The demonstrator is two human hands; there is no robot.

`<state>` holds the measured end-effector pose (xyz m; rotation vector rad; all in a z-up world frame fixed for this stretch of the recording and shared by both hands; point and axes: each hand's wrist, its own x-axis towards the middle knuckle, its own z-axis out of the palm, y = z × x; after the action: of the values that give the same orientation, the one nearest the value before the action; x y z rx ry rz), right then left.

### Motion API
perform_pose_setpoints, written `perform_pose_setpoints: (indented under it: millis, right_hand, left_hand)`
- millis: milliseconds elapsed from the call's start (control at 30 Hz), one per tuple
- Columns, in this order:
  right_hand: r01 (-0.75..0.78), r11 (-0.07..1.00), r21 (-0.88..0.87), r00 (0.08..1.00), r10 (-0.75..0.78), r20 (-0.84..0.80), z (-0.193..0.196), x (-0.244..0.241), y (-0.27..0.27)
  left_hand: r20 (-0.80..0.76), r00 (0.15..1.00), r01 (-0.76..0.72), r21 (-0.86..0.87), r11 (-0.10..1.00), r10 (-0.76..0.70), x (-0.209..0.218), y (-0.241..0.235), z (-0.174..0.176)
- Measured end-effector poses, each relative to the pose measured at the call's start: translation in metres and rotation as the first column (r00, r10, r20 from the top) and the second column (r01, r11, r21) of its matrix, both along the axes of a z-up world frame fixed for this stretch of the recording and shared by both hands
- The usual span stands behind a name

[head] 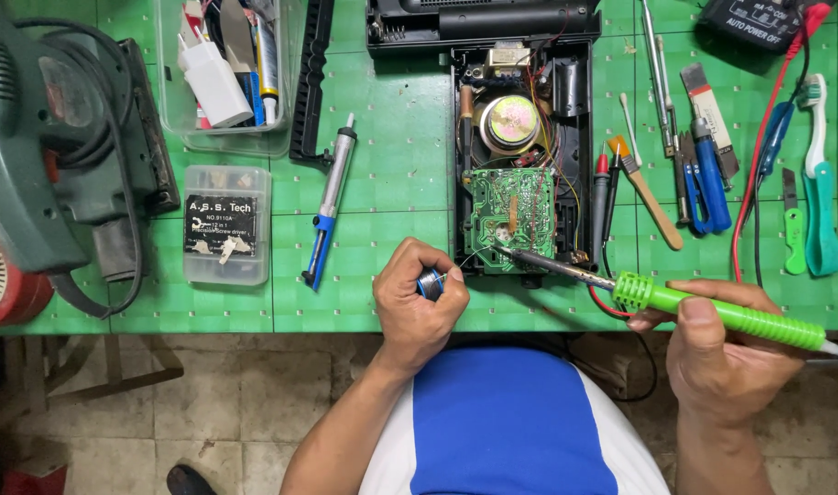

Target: Soldering components on a circuit board inside an electronic device using a soldering iron and solder wire.

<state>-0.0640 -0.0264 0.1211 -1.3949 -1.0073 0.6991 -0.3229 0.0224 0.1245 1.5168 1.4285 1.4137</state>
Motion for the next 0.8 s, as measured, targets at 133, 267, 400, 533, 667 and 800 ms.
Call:
perform_pose_setpoints:
  millis: [133, 267, 400, 533, 667, 800]
  right_hand:
    - [-0.009, 1.000, 0.006, 1.000, 0.009, 0.010, -0.0023, 0.0012, -0.0006]
    - [-0.011, 1.000, 0.013, 1.000, 0.011, 0.014, -0.0045, 0.0026, -0.0015]
    - [-0.010, 1.000, 0.002, 0.999, 0.010, 0.054, -0.0023, 0.0016, -0.0029]
    - [0.004, 1.000, -0.019, 0.999, -0.003, 0.032, -0.0026, 0.0032, -0.0058]
    - [-0.002, 1.000, -0.019, 0.998, 0.003, 0.065, -0.0021, 0.0036, -0.0065]
    - [-0.022, 1.000, -0.017, 0.997, 0.023, 0.072, -0.0018, 0.0036, -0.0069]
  left_hand:
    - [0.004, 1.000, -0.002, -0.009, 1.000, 0.002, 0.0002, 0.0001, 0.0003]
    - [0.005, 1.000, 0.004, -0.008, 1.000, -0.004, 0.0000, 0.0000, -0.0010]
    - [0.000, 1.000, 0.002, -0.011, 1.000, -0.002, 0.0003, -0.0001, -0.0004]
    - [-0.004, 1.000, -0.004, -0.010, 1.000, 0.004, -0.0002, -0.0003, -0.0020]
    - [0.007, 1.000, -0.001, 0.000, 1.000, 0.001, -0.0007, -0.0007, -0.0030]
    - [-0.001, 1.000, -0.002, 0.005, 1.000, 0.002, -0.0010, -0.0004, -0.0027]
